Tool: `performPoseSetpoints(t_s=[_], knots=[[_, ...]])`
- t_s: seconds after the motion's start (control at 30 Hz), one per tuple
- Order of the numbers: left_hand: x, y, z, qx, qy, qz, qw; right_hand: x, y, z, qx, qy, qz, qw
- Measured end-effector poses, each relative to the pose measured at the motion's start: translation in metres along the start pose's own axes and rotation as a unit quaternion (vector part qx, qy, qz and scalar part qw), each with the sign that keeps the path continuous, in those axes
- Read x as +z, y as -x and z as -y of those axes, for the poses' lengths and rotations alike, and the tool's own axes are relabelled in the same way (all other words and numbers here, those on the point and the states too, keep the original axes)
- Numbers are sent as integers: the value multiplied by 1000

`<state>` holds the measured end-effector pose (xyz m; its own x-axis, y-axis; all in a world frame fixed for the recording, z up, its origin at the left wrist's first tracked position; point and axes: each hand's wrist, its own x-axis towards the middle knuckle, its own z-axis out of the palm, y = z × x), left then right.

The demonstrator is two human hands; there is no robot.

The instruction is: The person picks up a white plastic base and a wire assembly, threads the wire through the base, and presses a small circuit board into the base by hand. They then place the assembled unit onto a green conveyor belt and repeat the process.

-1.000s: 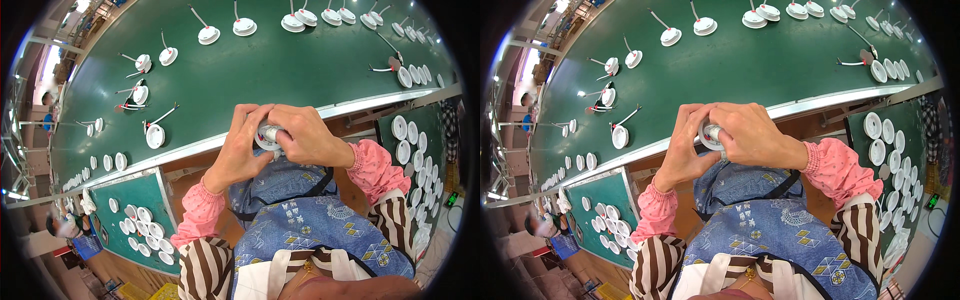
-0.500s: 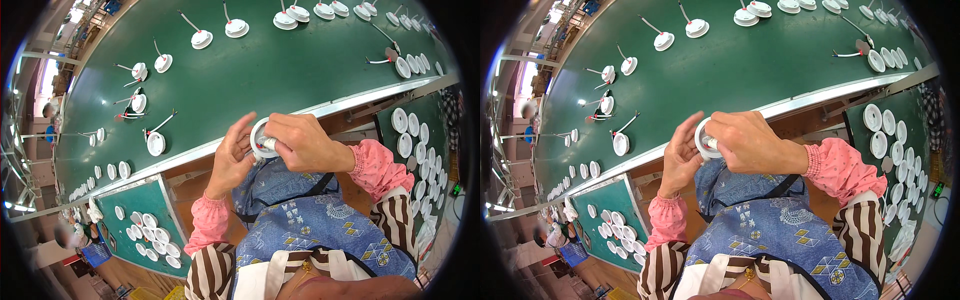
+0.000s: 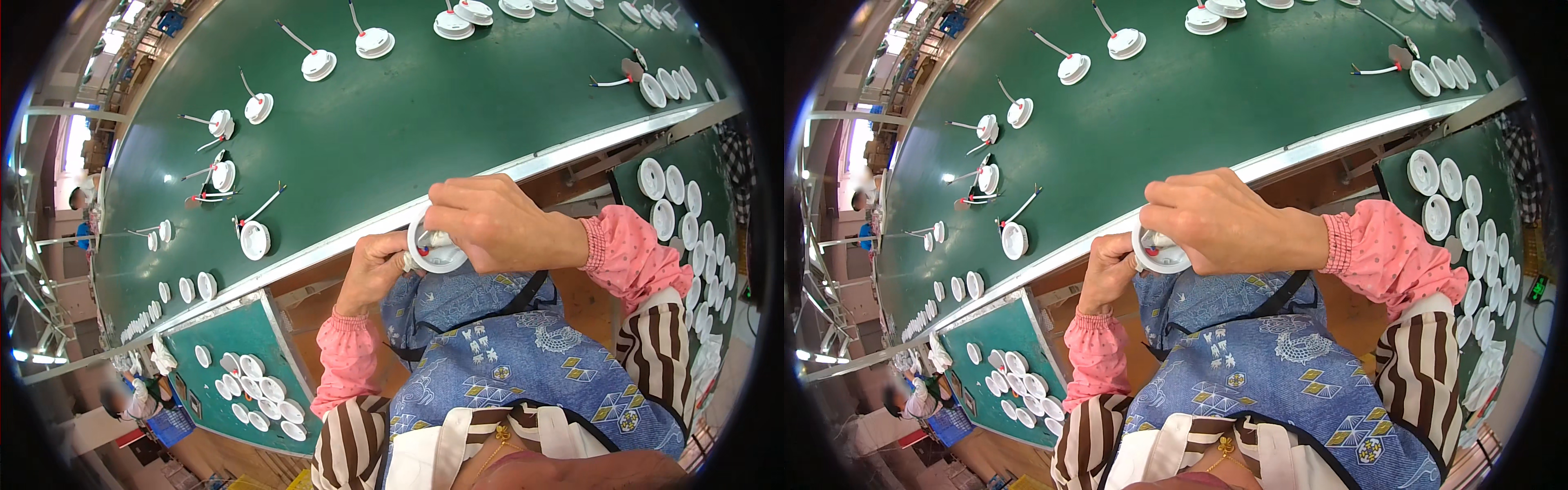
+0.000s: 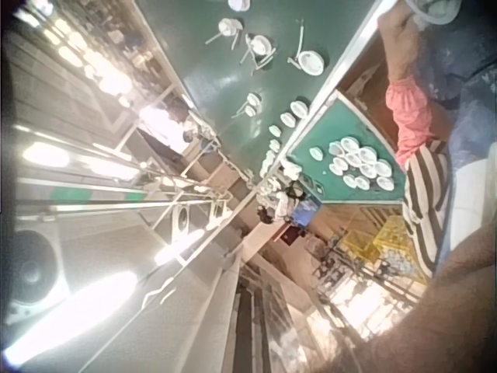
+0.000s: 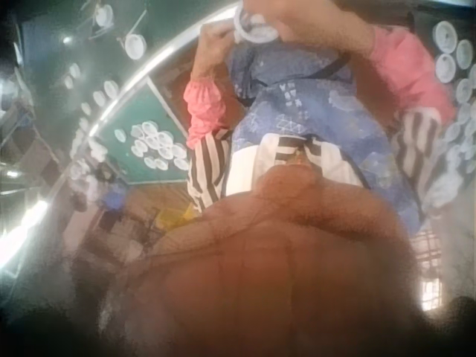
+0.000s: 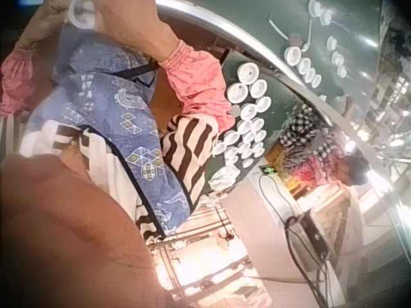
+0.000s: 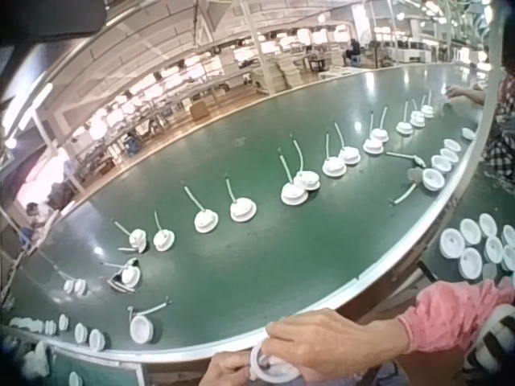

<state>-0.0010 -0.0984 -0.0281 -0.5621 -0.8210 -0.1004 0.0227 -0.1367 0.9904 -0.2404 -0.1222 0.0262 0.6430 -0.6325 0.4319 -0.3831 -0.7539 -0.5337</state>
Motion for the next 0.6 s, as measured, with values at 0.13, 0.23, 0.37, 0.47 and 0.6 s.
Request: performPoseSetpoints(t_s=[0.13, 0.23, 0.37, 0.47, 0.6], knots=[[8, 3, -5, 17, -60, -69, 996, -4, -2, 0, -4, 29, -51, 998], [14, 5, -7, 30, -84, -98, 991, -9, -2, 18, -5, 47, -47, 998], [28, 7, -19, 52, -139, -89, 985, 12, 0, 12, 21, -13, -2, 1000], [26, 7, -23, 9, -135, -66, 989, 18, 5, -1, 55, -128, 11, 990], [26, 14, -20, -3, -78, -49, 996, 19, 3, -1, 50, -200, 7, 978]])
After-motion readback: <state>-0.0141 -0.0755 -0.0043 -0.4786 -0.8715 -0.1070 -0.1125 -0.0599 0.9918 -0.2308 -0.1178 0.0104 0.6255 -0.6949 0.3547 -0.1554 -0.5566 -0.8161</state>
